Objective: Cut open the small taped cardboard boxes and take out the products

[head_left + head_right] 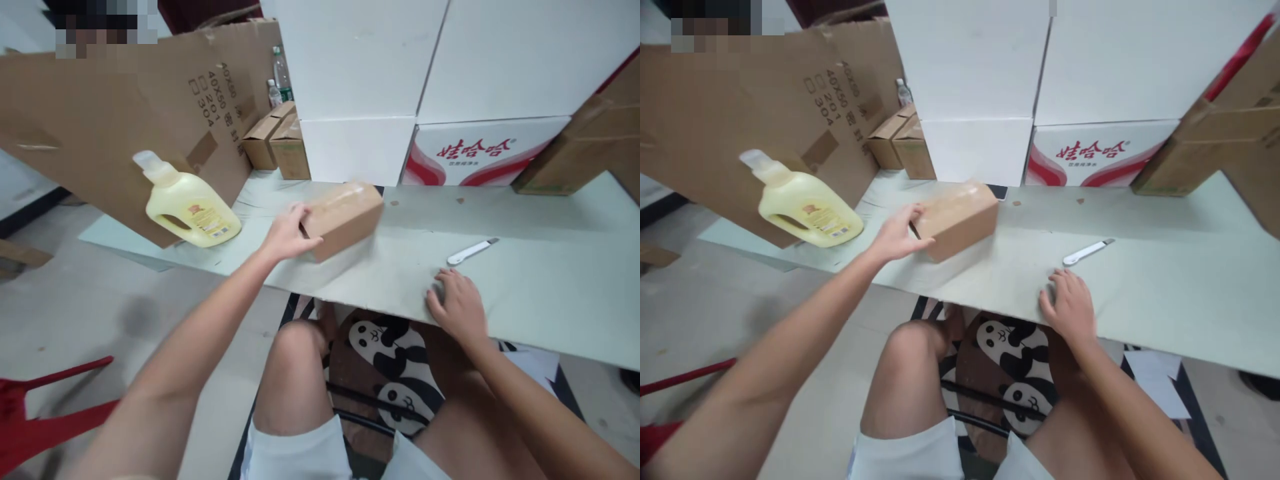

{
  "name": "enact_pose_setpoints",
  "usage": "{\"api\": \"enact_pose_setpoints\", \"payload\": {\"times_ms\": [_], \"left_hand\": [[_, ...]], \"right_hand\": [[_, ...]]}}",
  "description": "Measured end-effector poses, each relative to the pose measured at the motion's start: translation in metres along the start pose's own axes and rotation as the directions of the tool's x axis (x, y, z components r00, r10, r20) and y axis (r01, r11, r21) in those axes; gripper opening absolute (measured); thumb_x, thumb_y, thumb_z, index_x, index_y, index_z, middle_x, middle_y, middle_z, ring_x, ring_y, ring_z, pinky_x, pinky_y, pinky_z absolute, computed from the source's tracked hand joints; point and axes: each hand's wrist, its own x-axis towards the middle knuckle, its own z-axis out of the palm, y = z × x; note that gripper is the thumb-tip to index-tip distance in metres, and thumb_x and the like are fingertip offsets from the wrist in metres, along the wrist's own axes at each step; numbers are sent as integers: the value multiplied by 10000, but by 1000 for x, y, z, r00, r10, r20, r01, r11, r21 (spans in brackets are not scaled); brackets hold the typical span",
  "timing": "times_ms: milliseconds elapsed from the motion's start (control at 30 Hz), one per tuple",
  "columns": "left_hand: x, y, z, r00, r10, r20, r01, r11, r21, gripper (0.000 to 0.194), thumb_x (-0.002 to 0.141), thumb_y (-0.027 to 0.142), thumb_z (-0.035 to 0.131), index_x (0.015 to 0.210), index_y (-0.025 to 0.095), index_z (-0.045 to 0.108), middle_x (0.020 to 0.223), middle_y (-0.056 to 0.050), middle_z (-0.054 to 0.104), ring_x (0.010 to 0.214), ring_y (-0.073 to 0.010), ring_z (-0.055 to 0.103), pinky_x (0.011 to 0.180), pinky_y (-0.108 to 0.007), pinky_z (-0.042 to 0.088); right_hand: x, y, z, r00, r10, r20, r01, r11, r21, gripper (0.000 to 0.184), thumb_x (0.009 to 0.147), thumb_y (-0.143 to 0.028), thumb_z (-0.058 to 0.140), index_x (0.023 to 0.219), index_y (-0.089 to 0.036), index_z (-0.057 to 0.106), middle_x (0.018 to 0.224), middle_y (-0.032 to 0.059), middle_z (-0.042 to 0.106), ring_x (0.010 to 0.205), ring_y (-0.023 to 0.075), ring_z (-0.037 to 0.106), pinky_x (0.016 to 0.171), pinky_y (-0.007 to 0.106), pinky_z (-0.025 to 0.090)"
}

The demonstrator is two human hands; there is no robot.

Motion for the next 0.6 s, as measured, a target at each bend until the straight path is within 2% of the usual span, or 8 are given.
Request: {"api": "enact_pose_setpoints", "payload": {"times_ms": [67, 167, 233, 300, 400, 467, 533, 600], "left_hand": [[-9, 17, 22, 985, 159, 63, -143, 968, -206, 619, 638, 464, 825, 1144, 219, 567, 1492, -165, 528, 1386, -361, 520, 1157, -504, 424], [-15, 33, 52, 964, 248, 92, -177, 864, -471, 606, 670, 546, 822, 1133, 235, 583, 1573, -179, 458, 1454, -362, 460, 1179, -526, 397], [-18, 42, 68, 974, 226, 28, -170, 801, -574, 494, 752, 596, 749, 1064, 239, 610, 1572, -176, 466, 1472, -363, 438, 1175, -547, 394], [-19, 51, 81, 988, 144, -51, -143, 756, -639, 380, 839, 589, 660, 977, 237, 628, 1556, -165, 489, 1474, -352, 435, 1176, -553, 386], [-17, 61, 90, 994, 13, -104, -82, 717, -692, 283, 860, 520, 653, 899, 241, 632, 1523, -140, 531, 1470, -343, 438, 1177, -541, 389], [-15, 65, 92, 993, -33, -112, -58, 691, -720, 240, 844, 481, 670, 878, 247, 630, 1507, -127, 549, 1470, -340, 438, 1171, -525, 404], [-14, 65, 92, 993, -46, -110, -51, 674, -737, 216, 831, 454, 674, 874, 247, 630, 1536, -121, 523, 1476, -343, 431, 1171, -520, 410], [-13, 65, 93, 994, -49, -96, -40, 662, -749, 203, 813, 428, 680, 875, 240, 634, 1594, -118, 459, 1488, -353, 417, 1184, -531, 395]], "right_hand": [[1, -1, 0, 999, 33, 5, -33, 999, 27, 316, 954, -353, 475, 1122, -127, 619, 1255, 221, 660, 1277, 360, 552, 1101, 509, 429], [4, -4, -4, 996, 80, 43, -83, 994, 66, 350, 950, -374, 481, 1166, -132, 613, 1297, 218, 626, 1259, 348, 544, 1095, 509, 433], [6, -7, -8, 988, 125, 87, -132, 988, 82, 391, 959, -401, 467, 1214, -134, 597, 1314, 222, 600, 1247, 346, 538, 1076, 510, 441], [7, -10, -11, 974, 190, 121, -201, 975, 94, 414, 964, -421, 450, 1243, -145, 580, 1323, 220, 581, 1255, 347, 522, 1069, 516, 437], [7, -6, -11, 941, 326, 94, -338, 924, 178, 423, 935, -442, 466, 1245, -172, 568, 1332, 198, 567, 1272, 339, 508, 1095, 532, 409], [10, 4, -11, 869, 491, 58, -483, 818, 312, 440, 915, -451, 457, 1250, -182, 553, 1291, 170, 583, 1234, 307, 536, 1083, 504, 422], [17, 16, -11, 755, 649, 86, -615, 658, 435, 487, 915, -471, 430, 1296, -183, 527, 1242, 139, 596, 1164, 265, 571, 1038, 445, 454], [30, 25, -14, 676, 723, 144, -699, 567, 436, 575, 910, -511, 430, 1375, -179, 501, 1228, 134, 585, 1114, 253, 584, 998, 412, 466]]}}
